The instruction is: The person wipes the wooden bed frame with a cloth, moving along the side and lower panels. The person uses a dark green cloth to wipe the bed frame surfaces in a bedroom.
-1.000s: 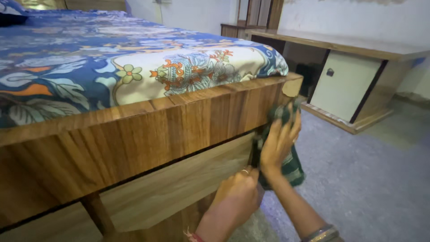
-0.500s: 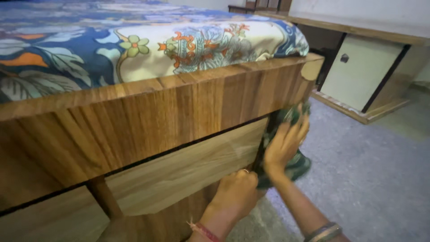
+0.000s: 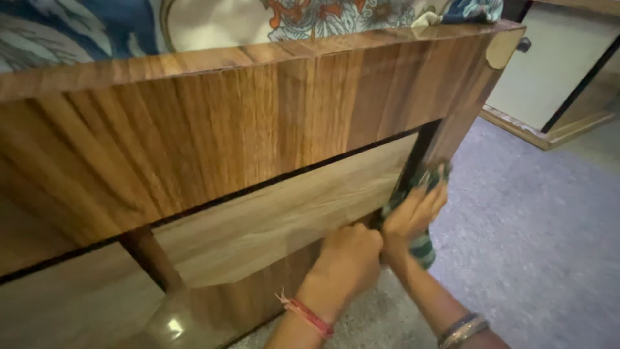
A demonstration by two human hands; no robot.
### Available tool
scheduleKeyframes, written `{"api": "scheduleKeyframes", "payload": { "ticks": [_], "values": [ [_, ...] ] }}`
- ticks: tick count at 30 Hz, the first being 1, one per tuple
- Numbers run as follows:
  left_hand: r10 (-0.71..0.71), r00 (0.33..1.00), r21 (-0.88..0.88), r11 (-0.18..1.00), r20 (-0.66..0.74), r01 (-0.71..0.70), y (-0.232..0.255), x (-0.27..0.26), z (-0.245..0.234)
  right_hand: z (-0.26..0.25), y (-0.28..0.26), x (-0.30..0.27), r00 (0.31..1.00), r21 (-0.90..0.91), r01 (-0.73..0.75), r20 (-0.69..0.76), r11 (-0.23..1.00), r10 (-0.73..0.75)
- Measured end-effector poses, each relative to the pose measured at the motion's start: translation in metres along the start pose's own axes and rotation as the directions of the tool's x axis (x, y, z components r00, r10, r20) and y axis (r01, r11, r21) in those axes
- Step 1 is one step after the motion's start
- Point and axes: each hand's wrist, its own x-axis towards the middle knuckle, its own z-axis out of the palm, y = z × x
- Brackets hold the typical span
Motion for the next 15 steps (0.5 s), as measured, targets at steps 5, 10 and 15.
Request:
{"api": "scheduleKeyframes", "payload": {
  "ticks": [5, 10, 15],
  "values": [
    [-0.042, 0.983, -0.029, 0.998, 0.177, 0.048, 0.011, 0.004, 0.002, -0.011, 0.07, -0.059, 0.767, 0.182, -0.638, 0.233, 0.748, 0.598],
    [-0.036, 0.981, -0.015, 0.999, 0.192, 0.04, 0.01, 0.001, 0.008, 0.003, 0.072, 0.009, 0.864, 0.196, -0.501, 0.171, 0.843, 0.474],
    [-0.07, 0.982, 0.027, 0.997, 0.178, 0.067, -0.005, -0.001, 0.006, -0.003, 0.096, -0.003, 0.968, 0.082, -0.234, 0.109, 0.969, 0.225]
  ]
}}
